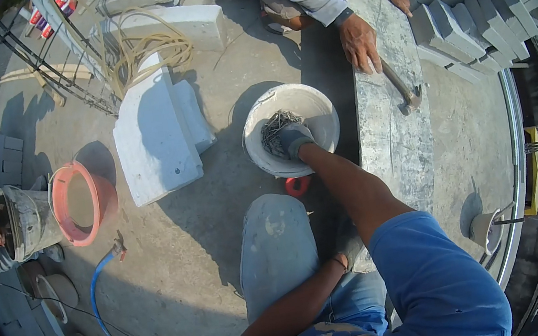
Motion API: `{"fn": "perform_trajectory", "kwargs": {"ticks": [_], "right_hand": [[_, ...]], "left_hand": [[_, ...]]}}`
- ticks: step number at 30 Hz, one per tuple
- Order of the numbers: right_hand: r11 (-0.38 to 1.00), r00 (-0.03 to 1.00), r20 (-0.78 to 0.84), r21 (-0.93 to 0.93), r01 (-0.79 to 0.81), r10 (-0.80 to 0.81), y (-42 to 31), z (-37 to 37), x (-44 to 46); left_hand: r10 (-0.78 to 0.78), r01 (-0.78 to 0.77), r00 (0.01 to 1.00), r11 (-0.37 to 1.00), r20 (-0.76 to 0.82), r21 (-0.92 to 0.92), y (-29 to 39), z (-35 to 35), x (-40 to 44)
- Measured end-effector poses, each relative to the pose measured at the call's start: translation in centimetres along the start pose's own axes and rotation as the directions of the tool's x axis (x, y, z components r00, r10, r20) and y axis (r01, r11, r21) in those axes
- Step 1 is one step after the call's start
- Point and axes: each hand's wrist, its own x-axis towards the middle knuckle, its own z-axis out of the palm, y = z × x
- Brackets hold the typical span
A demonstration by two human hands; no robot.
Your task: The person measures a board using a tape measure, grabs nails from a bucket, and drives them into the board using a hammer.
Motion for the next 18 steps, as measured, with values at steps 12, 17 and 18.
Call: {"fn": "perform_trajectory", "kwargs": {"ticks": [12, 17, 18], "right_hand": [[0.97, 0.966, -0.091, -0.064, 0.236, -0.242, -1.0, -0.4, 0.0], [0.964, 0.966, 0.009, -0.07, 0.257, -0.257, -2.2, -3.4, -1.6], [0.95, 0.954, 0.034, -0.086, 0.301, -0.299, -2.4, -3.9, -1.8]], "left_hand": [[0.068, -0.049, 0.95, 0.996, -0.305, 0.069, -0.6, 15.0, 2.2], [0.036, -0.036, 0.999, 0.999, 0.032, -0.015, 0.1, 9.7, 1.1], [0.033, -0.033, 0.999, 0.999, 0.005, -0.019, 0.2, 8.5, 1.0]]}}
